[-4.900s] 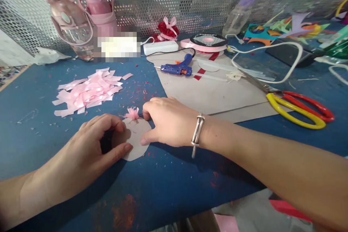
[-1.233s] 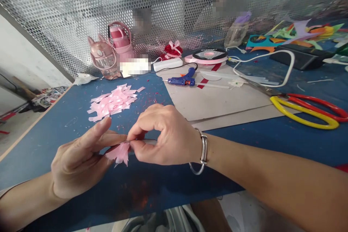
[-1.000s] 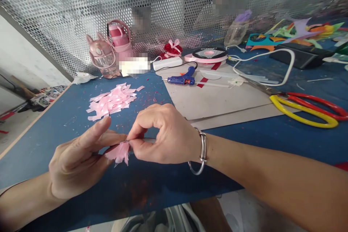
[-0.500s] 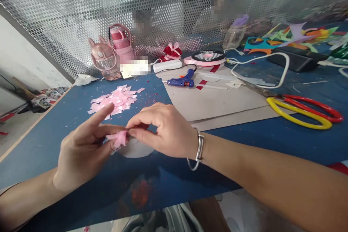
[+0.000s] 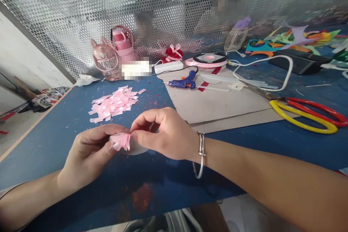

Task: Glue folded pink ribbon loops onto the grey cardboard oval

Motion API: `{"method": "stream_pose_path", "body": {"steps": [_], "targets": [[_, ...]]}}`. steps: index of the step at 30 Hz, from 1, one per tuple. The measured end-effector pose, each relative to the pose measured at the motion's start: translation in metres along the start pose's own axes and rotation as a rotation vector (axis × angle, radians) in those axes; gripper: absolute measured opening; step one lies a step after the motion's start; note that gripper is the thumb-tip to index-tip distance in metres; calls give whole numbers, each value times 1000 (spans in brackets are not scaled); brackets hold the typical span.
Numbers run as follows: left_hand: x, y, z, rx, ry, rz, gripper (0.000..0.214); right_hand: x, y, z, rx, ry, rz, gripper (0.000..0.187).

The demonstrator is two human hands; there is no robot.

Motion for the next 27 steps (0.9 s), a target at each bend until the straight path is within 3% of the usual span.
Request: {"method": "stream_pose_path", "body": {"steps": [5, 12, 17, 27], "targets": [[-1, -3, 19, 145, -242, -81, 18, -3, 1, -12, -52, 177, 21, 6], [-3, -5, 22, 180, -272, -80, 21, -8, 0, -18, -112, 244, 87, 7], [-5, -7, 10, 80, -83, -9, 6, -7, -4, -12, -131, 116, 107, 10], [-3, -12, -37, -277, 503, 77, 27, 4, -5, 22, 12, -146, 71, 8]]}}
Point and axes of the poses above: each hand's wrist, its own x-axis towards the middle knuckle, its own y-axis out of the back of the hand, z = x × y, the point moved 7 cm from there along x, towards the middle knuckle, and after that the axes turned 1 degree about z, right-handed, at the moved point
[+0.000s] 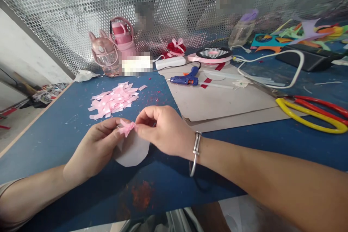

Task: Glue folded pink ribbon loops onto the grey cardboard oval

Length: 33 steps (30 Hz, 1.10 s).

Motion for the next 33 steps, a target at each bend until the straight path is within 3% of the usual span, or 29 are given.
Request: {"method": "stream_pose_path", "body": {"steps": [3, 7, 15, 18, 21, 24, 33], "targets": [[5, 1, -4, -121, 49, 3, 27, 6, 3, 10, 79, -101, -87, 20], [7, 1, -4, -248, 56, -29, 36, 5, 1, 13, -83, -142, -197, 36], [11, 4, 6, -129, -122, -86, 8, -1, -4, 5, -61, -89, -262, 28], [10, 4, 10, -95, -181, -94, 8, 1, -2, 3, -49, -64, -240, 27], [9, 5, 7, -171, -150, -95, 14, 2, 1, -1, -64, 6, -177, 28], [3, 3, 7, -148, -161, -91, 11, 0, 2, -7, -52, 66, -126, 18], [-25, -2, 27, 222, -533, -38, 30, -13, -2, -22, 16, 168, -84, 6]]}}
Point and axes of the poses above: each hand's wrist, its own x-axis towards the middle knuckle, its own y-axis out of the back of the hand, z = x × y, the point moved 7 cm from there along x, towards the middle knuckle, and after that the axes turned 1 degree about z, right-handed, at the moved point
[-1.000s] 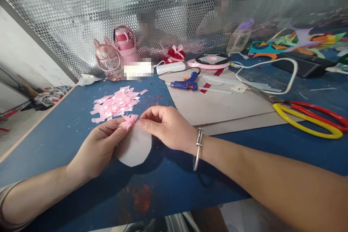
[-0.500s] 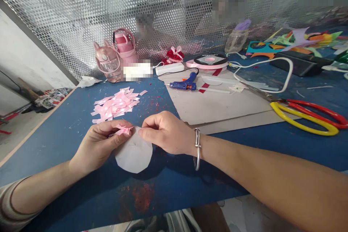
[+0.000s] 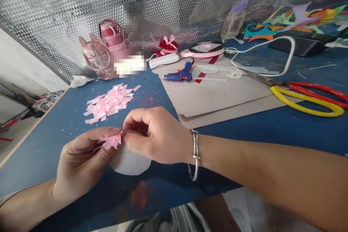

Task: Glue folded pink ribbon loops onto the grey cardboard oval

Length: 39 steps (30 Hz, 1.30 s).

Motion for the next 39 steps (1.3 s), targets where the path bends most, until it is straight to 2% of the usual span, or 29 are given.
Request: {"method": "stream_pose_path", "body": {"steps": [5, 11, 15, 18, 21, 24, 26, 29, 31, 32, 35, 39], "targets": [[-2, -1, 7, 110, -117, -56, 36, -2, -1, 0, 17, -1, 17, 8], [1, -4, 1, 142, -107, -55, 32, 0, 1, 3, -39, -6, 76, 13], [0, 3, 0, 40, -96, 20, 43, -1, 5, -11, -112, 208, 75, 11], [-4, 7, 4, 116, -146, 16, 43, -7, 5, -24, -200, 397, 80, 6], [-7, 9, 6, 236, -179, 6, 33, -11, 4, -28, -240, 431, 95, 6], [-4, 8, 5, 244, -157, 3, 29, -9, 3, -24, -209, 347, 111, 7], [2, 7, 0, 157, -55, 16, 23, -4, 3, -14, -124, 209, 93, 7], [10, 3, -25, -158, 303, 30, 5, 4, -1, 16, 82, -115, 5, 9], [11, -4, -41, -359, 538, 6, 13, 7, -3, 33, 176, -264, -47, 21], [11, -6, -45, -419, 601, -4, 21, 8, -3, 38, 195, -296, -61, 27], [18, 0, -53, -372, 593, -6, 43, 11, 3, 48, 129, -347, -73, 34], [29, 19, -53, 259, 378, -30, 42, 13, 19, 49, -355, -337, -28, 44]]}}
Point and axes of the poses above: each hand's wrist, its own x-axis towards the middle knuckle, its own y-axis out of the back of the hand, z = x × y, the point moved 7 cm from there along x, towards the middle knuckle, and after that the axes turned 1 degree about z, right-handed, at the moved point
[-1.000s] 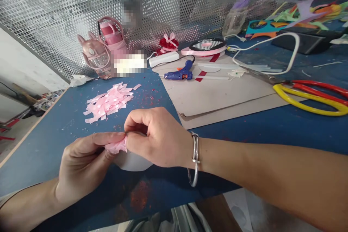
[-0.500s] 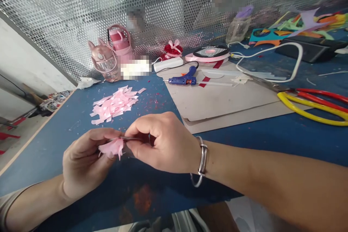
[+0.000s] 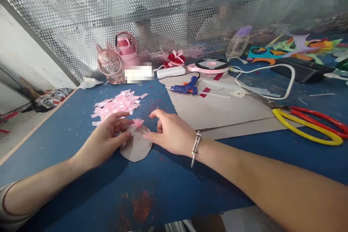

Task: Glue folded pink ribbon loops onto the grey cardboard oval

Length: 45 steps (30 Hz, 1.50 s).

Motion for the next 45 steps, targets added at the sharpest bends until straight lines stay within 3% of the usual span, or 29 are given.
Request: {"method": "stream_pose_path", "body": {"steps": [3, 5, 7, 10, 13, 16, 19, 23, 28, 34, 37, 40, 43, 45], "targets": [[1, 17, 6, 246, -121, 153, 36, 1, 7, -3, -124, 42, 97, 36], [-3, 19, 14, 381, -200, 156, 27, 1, 9, -4, -90, 62, 144, 26], [-10, 8, 22, 605, -279, 33, 19, 0, 10, -6, -56, 87, 170, 26], [-22, -11, 24, 827, -309, -160, 31, -4, 10, -11, 13, 125, 156, 18], [-27, -17, 27, 806, -308, -195, 37, -9, 17, -18, 18, 194, 171, 10], [-20, -12, 28, 754, -327, -131, 32, -12, 26, -21, 5, 216, 213, 15], [4, 10, 17, 851, -279, 46, 28, -11, 28, -18, 6, 203, 211, 18], [41, 46, -13, 908, -153, 216, 35, -9, 25, -19, -57, 249, 225, 17], [55, 63, -35, 853, -96, 217, 32, -6, 24, -17, -109, 231, 218, 24], [59, 63, -25, 828, -171, 254, 33, -2, 26, -21, -201, 273, 228, 17], [82, 55, -23, 835, -244, 170, 30, 6, 50, -15, -356, 248, 317, 20], [104, 48, -29, 835, -271, 50, 28, 21, 96, 5, -479, 123, 449, 22], [113, 48, -37, 822, -278, -6, 25, 42, 134, 31, -611, 20, 431, 18], [113, 51, -40, 810, -288, 15, 24, 55, 149, 47, -697, -5, 404, 29]]}}
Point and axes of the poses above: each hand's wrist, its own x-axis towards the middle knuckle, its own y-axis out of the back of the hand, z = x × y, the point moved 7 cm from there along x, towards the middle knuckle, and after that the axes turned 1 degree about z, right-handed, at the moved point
